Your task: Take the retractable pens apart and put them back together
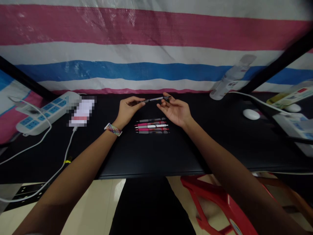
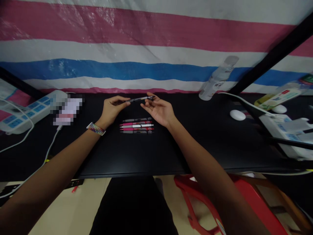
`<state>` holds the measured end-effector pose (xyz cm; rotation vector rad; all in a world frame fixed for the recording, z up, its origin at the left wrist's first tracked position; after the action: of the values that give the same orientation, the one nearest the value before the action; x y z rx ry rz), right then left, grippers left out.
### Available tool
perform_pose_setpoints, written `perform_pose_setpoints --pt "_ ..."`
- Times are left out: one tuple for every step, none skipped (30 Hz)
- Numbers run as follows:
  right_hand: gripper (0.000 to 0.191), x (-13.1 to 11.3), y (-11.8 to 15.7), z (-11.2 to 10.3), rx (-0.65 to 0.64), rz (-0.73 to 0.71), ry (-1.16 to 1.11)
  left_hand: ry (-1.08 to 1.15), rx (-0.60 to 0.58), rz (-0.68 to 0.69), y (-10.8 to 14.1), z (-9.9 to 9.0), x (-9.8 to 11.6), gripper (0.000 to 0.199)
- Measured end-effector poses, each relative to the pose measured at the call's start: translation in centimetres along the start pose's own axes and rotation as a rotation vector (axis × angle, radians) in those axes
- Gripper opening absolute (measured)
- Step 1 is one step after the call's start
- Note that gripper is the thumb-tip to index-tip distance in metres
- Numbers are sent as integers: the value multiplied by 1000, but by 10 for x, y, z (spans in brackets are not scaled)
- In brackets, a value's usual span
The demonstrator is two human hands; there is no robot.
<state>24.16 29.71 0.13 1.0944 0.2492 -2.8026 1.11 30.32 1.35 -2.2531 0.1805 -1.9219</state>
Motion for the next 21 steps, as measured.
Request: perform_pose_setpoints --pt "26 0 0 -1 9 2 -6 -3 1 -1 0 0 0 27" --pt "22 0 -1 -2 20 -3 -8 -4 2 -1 0 -1 0 26" --pt "20 0 -1 -3 28 -12 -3 -4 0 -1 0 0 0 25" --pt "18 0 -2 -4 31 -21 6 -3 -5 -2 0 0 0 25" --pt "19 1 -2 -4 30 -27 18 -4 -11 -4 0 1 0 24" --pt "22 1 -3 -5 26 -31 30 -4 -17 -7 0 1 -1 25" --pt "26 2 -3 -5 20 -28 37 -4 -22 -9 0 2 -1 25" --pt "29 2 -2 -4 14 -21 38 -2 -25 -11 0 3 -2 26" --pt "30 2 -2 -4 9 -12 32 1 -25 -10 0 3 -2 27" --pt "28 2 -2 -3 6 -4 22 7 -22 -7 0 3 -2 28" --pt "25 2 -1 -3 7 3 12 13 -19 -3 0 2 -2 29" --pt "21 1 -1 -3 11 5 6 18 -17 1 0 2 -2 29" --pt "19 1 -1 -3 19 2 5 18 -16 4 0 2 -1 30" --pt "17 0 -2 -4 28 -3 10 14 -16 3 0 1 -1 30" --pt "15 0 -2 -5 34 -6 16 8 -16 0 0 1 -1 31" --pt "15 1 -2 -5 34 -6 22 4 -16 -3 0 1 0 31" --pt "16 1 -3 -5 25 -2 23 3 -14 -6 0 1 0 31" --pt "19 2 -3 -4 11 2 18 7 -10 -8 0 0 0 31" --pt "21 2 -2 -3 -1 4 11 13 -9 -8 0 0 -1 31" --pt "23 3 -1 -1 -15 7 0 20 -8 -7 -1 0 -1 30" --pt "26 3 0 1 -31 9 -14 31 -7 -5 -1 0 -2 29"
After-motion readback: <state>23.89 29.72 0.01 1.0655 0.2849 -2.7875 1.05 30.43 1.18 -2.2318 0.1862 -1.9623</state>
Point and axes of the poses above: each hand's wrist, its own y-axis away from the middle knuckle, its own z-axis out of the palm, x = y × z, the point moved 6 cm from there along -y, towards the middle knuckle, and after that the axes turned 12 degrees about -z, right-handed, at the moved point
